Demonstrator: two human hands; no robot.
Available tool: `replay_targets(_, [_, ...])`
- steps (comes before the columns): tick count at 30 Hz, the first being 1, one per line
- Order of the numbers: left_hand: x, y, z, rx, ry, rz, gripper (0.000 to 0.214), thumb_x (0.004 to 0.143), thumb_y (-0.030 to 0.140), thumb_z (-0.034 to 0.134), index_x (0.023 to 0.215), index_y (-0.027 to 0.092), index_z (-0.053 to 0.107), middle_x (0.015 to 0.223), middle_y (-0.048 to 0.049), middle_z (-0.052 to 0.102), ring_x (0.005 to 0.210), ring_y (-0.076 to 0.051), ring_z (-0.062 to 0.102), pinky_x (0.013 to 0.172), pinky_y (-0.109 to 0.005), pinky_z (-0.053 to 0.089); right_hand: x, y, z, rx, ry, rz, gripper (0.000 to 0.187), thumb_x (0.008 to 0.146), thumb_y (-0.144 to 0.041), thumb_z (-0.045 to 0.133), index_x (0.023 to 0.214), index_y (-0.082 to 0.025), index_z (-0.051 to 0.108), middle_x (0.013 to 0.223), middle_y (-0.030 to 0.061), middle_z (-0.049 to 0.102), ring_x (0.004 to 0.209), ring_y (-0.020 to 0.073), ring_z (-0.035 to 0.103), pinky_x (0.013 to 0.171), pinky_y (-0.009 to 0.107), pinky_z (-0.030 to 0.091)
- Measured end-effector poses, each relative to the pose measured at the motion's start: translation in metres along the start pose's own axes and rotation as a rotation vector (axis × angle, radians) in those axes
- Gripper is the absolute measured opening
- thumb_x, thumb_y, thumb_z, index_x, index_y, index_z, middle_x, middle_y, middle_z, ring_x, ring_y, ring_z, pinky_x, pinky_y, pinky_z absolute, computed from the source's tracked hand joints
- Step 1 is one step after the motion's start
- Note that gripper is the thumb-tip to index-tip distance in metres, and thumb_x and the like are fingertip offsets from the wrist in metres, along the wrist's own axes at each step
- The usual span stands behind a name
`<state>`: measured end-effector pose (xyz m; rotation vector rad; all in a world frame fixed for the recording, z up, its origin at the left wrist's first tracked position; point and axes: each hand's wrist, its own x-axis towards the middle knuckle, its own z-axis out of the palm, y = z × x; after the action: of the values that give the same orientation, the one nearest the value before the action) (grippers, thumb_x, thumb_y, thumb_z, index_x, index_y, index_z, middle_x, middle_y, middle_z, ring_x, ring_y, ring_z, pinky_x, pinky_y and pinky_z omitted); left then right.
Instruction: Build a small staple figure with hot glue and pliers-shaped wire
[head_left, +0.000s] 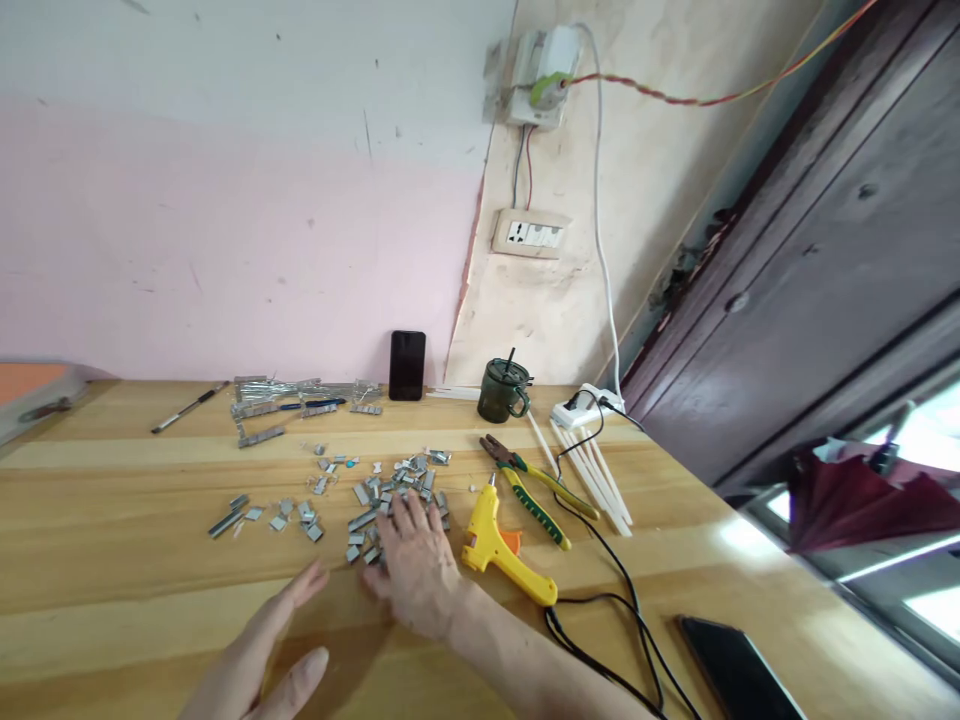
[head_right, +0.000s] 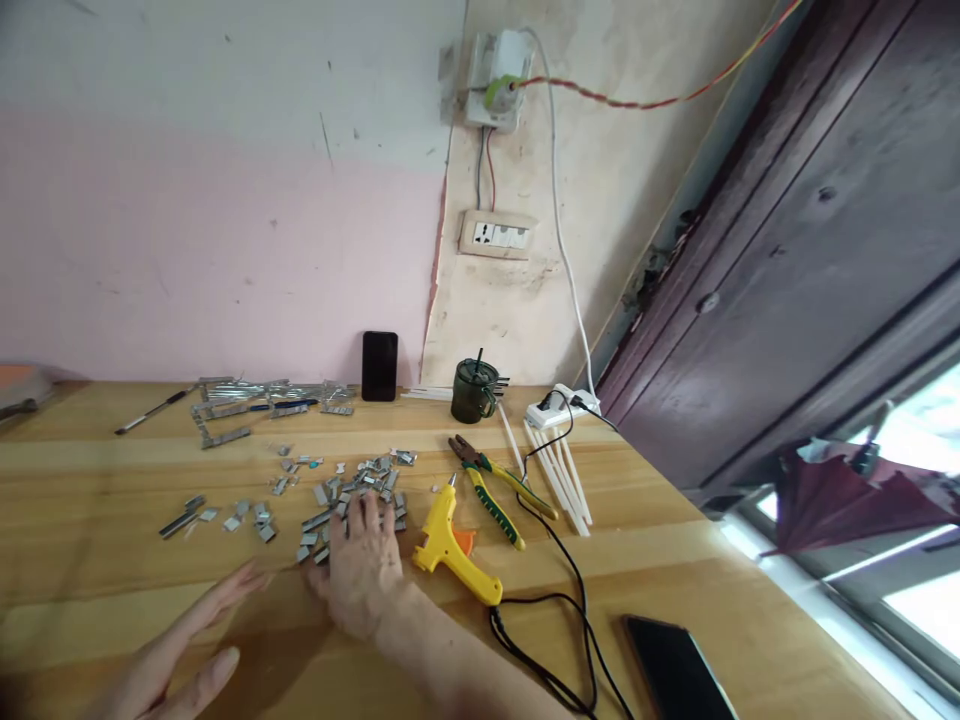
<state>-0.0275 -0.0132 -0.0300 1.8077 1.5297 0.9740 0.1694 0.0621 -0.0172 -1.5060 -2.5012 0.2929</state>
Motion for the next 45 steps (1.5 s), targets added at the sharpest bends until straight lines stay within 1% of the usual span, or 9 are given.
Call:
replay_targets(6, [0.049,0.011,0.008,0.277,-0.102,0.099,0.052,0.087,0.042,0.045,0.129,0.012,0.050,0.132,-0.0168,0.056,0.121,-0.028,0.053,0.098,-0.045,0.046,-0.009,-0.007,-0.012,-0.034,-0.106,-0.266,0.033,0.083,-0.032,0.056,0.116,-0.025,0.058,0.124,0.0041,0.060,0.120,0.0235,0.048,0.101,0.043,0.037])
replay_targets(9, [0.065,0.002,0.015,0.406,-0.082,0.255,0.038,0.084,0.036,0.052,0.116,0.017,0.062,0.126,-0.0155,0.062,0.114,-0.029,0.059,0.092,-0.045,0.051,0.001,0.013,-0.028,-0.095,-0.123,-0.177,0.014,0.087,-0.023,0.053,0.089,-0.020,0.066,0.095,0.0036,0.068,0.094,0.0188,0.061,0.087,0.032,0.046])
replay_targets(15, [0.072,-0.020,0.022,0.437,-0.075,0.361,0.030,0.081,0.031,0.058,0.110,0.024,0.065,0.120,-0.0099,0.067,0.110,-0.030,0.061,0.092,-0.048,0.051,0.035,0.060,-0.047,-0.208,-0.094,0.158,0.017,0.090,-0.028,0.055,0.099,-0.015,0.061,0.105,0.0058,0.063,0.095,0.0205,0.060,0.080,0.041,0.050])
replay_targets(23, [0.070,-0.036,0.018,0.383,-0.052,0.402,0.023,0.089,0.028,0.047,0.098,0.027,0.068,0.103,-0.0051,0.071,0.097,-0.025,0.065,0.084,-0.037,0.055,0.040,0.078,-0.046,-0.074,-0.185,0.141,0.017,0.090,-0.029,0.056,0.099,-0.015,0.061,0.096,0.0037,0.064,0.088,0.0190,0.062,0.077,0.039,0.051])
replay_targets(30, [0.069,-0.032,0.017,0.222,-0.019,0.322,0.020,0.084,0.028,0.056,0.098,0.024,0.069,0.100,-0.0069,0.072,0.095,-0.025,0.064,0.084,-0.038,0.053,0.039,0.086,-0.043,0.232,0.001,0.081,0.031,0.076,-0.001,0.053,0.102,-0.016,0.063,0.084,0.0045,0.066,0.086,0.0199,0.061,0.080,0.034,0.047])
replay_targets(37, [0.067,-0.022,0.011,0.049,0.039,0.171,0.024,0.083,0.030,0.057,0.103,0.020,0.067,0.101,-0.0090,0.072,0.100,-0.026,0.062,0.089,-0.039,0.049,0.043,0.046,-0.073,0.778,0.281,0.196,0.012,0.082,-0.024,0.052,0.083,-0.018,0.063,0.090,0.0080,0.061,0.090,0.0200,0.054,0.087,0.038,0.041])
replay_targets(40, [0.064,-0.006,0.006,-0.036,0.010,0.035,0.026,0.089,0.031,0.050,0.107,0.020,0.065,0.102,-0.0081,0.073,0.090,-0.021,0.068,0.078,-0.030,0.054,0.025,0.016,-0.070,1.091,0.051,0.261,0.013,0.072,-0.027,0.061,0.079,-0.017,0.065,0.071,0.0021,0.062,0.065,0.0147,0.055,0.065,0.031,0.046])
replay_targets(42, [0.063,0.009,0.000,-0.384,-0.076,-0.206,0.028,0.084,0.036,0.058,0.107,0.022,0.067,0.100,-0.0058,0.074,0.092,-0.020,0.067,0.078,-0.027,0.053,0.010,0.000,-0.061,1.293,-0.176,0.295,0.017,0.062,-0.029,0.068,0.070,-0.014,0.066,0.056,-0.0005,0.059,0.051,0.0113,0.053,0.053,0.026,0.045])
replay_targets(45, [0.061,0.032,-0.007,-0.735,-0.152,-0.359,0.033,0.074,0.044,0.068,0.099,0.021,0.072,0.086,-0.0030,0.074,0.078,-0.017,0.065,0.065,-0.021,0.051,-0.007,-0.013,-0.044,1.498,-0.373,0.363,0.024,0.056,-0.033,0.073,0.067,-0.012,0.067,0.050,-0.0022,0.058,0.044,0.0084,0.051,0.049,0.023,0.044])
